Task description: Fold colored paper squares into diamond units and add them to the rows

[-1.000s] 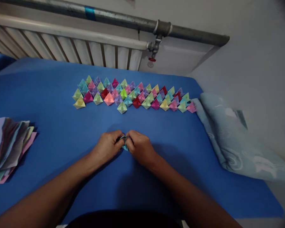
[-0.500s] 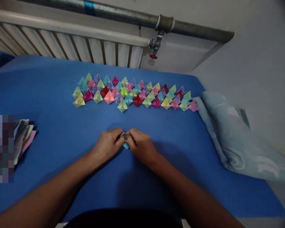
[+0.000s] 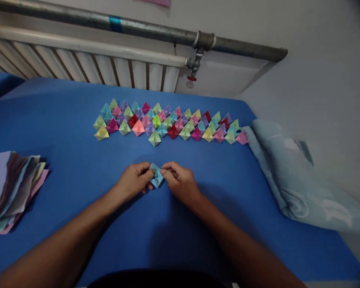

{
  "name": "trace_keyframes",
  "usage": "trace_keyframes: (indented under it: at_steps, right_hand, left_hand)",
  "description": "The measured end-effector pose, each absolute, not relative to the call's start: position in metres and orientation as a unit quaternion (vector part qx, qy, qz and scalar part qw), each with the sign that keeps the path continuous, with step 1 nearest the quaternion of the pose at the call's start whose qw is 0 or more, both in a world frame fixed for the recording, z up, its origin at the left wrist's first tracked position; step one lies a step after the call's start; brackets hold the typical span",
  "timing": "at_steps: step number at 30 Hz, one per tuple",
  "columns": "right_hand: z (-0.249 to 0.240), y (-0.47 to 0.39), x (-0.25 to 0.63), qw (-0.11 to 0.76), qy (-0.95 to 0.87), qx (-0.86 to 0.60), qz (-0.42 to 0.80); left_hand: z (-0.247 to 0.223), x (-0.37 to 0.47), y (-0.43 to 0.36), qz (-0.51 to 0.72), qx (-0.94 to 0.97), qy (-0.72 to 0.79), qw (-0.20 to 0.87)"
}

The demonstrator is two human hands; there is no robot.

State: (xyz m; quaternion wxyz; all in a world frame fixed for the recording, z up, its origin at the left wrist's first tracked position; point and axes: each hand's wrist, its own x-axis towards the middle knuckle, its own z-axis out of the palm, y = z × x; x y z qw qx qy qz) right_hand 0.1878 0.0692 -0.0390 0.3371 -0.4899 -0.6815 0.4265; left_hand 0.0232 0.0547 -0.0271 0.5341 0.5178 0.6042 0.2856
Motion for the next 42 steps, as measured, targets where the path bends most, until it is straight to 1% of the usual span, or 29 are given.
trace_keyframes:
  at_steps: [3, 6, 9, 13, 17, 20, 24, 29, 37, 42]
  right_hand:
    - [-0.036, 0.067, 0.19, 0.351, -0.654, -0.496, 0.451]
    - [-0.036, 0.062, 0.191, 0.367, -0.663, -0.482, 0.44]
    - [-0.038, 0.057, 0.189, 0.365, -0.684, -0.47, 0.422]
    - [-0.041, 0.057, 0.187, 0.367, -0.679, -0.477, 0.42]
    - [-0.042, 0.061, 0.187, 0.392, -0.653, -0.482, 0.433]
    - [-0.042, 0.063, 0.188, 0.394, -0.647, -0.488, 0.434]
    - [-0.039, 0.065, 0.191, 0.382, -0.643, -0.494, 0.443]
    - [-0.035, 0.067, 0.196, 0.35, -0.642, -0.465, 0.498]
    - [-0.033, 0.066, 0.195, 0.325, -0.651, -0.414, 0.547]
    - [-0.035, 0.068, 0.194, 0.321, -0.606, -0.438, 0.581]
  left_hand:
    - [-0.026, 0.024, 0.056, 0.315, 0.477, 0.599, 0.56]
    - [-0.025, 0.027, 0.058, 0.358, 0.431, 0.589, 0.583]
    - [-0.024, 0.029, 0.058, 0.396, 0.384, 0.578, 0.601]
    - [-0.026, 0.031, 0.056, 0.412, 0.37, 0.563, 0.614]
    - [-0.026, 0.031, 0.053, 0.403, 0.381, 0.549, 0.626]
    - [-0.024, 0.029, 0.053, 0.393, 0.396, 0.552, 0.62]
    - [-0.017, 0.022, 0.056, 0.391, 0.402, 0.566, 0.605]
    - [-0.011, 0.013, 0.06, 0.401, 0.425, 0.572, 0.575]
    - [-0.014, 0.009, 0.056, 0.305, 0.493, 0.528, 0.621]
    - [-0.016, 0.011, 0.055, 0.306, 0.51, 0.517, 0.616]
